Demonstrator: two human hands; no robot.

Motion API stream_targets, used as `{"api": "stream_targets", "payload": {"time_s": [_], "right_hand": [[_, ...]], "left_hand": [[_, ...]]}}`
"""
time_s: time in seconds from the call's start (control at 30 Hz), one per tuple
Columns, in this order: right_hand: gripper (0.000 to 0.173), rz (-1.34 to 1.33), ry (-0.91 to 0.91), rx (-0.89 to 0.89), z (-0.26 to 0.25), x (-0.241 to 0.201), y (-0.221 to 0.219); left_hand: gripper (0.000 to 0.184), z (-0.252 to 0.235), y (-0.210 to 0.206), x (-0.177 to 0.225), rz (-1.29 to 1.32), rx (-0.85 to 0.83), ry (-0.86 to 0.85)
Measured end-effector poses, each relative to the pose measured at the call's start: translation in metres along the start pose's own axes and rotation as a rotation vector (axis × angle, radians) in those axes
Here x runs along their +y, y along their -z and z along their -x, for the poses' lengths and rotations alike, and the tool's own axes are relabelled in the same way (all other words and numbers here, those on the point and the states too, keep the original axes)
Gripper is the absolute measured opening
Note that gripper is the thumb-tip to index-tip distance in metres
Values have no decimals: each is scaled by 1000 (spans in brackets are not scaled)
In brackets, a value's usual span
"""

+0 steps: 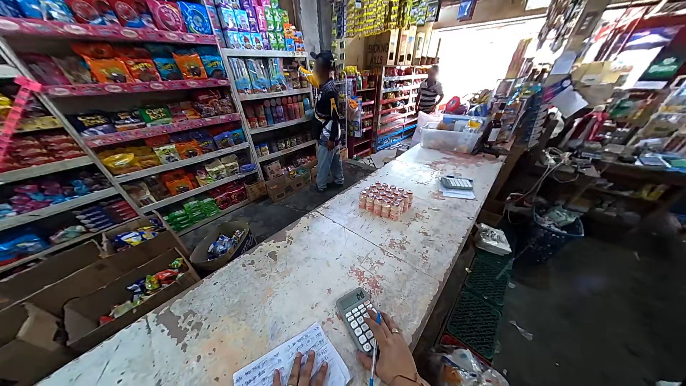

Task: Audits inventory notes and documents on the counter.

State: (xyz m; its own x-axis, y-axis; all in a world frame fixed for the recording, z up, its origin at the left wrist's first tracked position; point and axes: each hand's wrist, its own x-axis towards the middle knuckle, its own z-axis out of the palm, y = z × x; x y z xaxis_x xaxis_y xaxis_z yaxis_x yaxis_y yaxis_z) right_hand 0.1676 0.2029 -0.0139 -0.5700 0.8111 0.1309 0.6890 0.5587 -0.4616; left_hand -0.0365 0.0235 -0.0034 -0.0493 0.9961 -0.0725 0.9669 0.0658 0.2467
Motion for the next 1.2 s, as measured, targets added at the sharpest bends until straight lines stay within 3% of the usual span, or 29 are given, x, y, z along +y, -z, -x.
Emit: {"api": "stream_targets", "payload": {"time_s": [0.87, 1.0, 1.1, 1.2], "right_hand": [[78, 22, 44, 96, -1, 1, -6], [78, 14, 74, 126, 0, 0, -3], [79, 18, 43, 95, 0, 1, -5], [79, 29, 42, 92, 0, 2, -6]], "left_hand": [[65, 0, 5, 1, 38, -4, 9], [66, 2, 36, 18, 43, -179, 73], [64, 2, 7, 4, 35, -4, 8], [64, 1, 3, 2, 29, -13, 9]]}}
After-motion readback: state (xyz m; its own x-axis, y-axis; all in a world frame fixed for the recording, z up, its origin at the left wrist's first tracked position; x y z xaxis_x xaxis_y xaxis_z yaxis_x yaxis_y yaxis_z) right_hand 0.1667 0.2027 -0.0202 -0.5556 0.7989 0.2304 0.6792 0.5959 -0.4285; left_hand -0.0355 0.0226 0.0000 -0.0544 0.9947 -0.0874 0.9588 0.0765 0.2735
